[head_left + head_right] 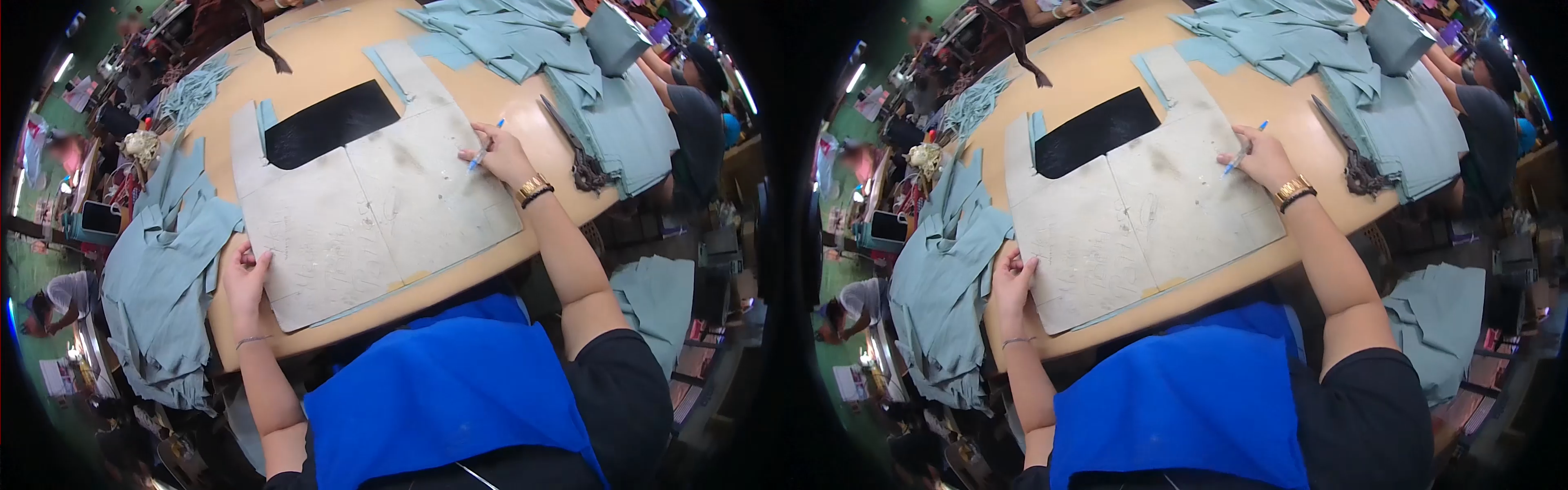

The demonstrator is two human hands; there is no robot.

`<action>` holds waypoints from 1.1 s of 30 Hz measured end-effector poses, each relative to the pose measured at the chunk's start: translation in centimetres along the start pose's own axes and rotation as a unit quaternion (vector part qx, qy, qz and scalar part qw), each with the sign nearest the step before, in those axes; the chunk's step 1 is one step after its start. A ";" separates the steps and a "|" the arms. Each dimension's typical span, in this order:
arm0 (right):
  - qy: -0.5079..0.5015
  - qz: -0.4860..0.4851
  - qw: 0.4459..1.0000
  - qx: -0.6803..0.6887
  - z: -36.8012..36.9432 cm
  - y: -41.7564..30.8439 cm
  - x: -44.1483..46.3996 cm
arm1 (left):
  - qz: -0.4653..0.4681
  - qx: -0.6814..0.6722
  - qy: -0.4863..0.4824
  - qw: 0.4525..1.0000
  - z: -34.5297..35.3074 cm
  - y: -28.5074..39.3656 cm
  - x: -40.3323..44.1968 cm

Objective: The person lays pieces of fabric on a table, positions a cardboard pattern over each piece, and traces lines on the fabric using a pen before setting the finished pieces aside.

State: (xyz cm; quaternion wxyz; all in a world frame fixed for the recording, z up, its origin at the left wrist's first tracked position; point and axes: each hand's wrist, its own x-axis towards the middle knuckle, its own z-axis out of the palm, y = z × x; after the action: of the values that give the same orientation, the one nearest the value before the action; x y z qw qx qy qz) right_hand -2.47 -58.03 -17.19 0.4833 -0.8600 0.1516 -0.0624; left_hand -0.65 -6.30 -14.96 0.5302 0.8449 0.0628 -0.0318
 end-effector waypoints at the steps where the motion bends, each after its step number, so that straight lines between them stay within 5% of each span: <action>1: -0.010 0.027 0.999 -0.041 -0.6 -3.0 -0.8 | -0.006 0.012 0.000 1.000 -0.2 -0.2 0.2; 7: -0.004 0.016 0.980 -0.200 -1.2 -5.8 -1.7 | -0.010 0.240 0.007 0.971 -0.6 1.4 0.5; 16: 0.038 0.034 0.999 -0.011 -1.1 -2.6 -1.6 | 0.063 0.128 0.028 0.989 -0.9 -1.7 0.7; 18: 0.025 0.006 0.994 -0.110 -1.3 -1.6 -0.8 | 0.037 0.148 0.040 0.987 -0.5 0.4 -0.3; 23: 0.017 0.021 0.999 0.031 -1.3 -0.4 -0.3 | 0.041 0.120 0.052 0.991 -0.6 -1.2 0.2; 33: 0.019 0.040 0.999 0.024 -1.7 -0.7 -0.2 | 0.063 0.131 0.057 0.988 -0.4 -1.2 -0.4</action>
State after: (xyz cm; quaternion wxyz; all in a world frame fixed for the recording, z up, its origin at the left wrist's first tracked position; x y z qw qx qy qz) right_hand -2.96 -58.98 -15.75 0.5028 -0.8401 0.1936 -0.0623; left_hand -1.21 -5.43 -15.78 0.4111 0.9099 0.0349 0.0425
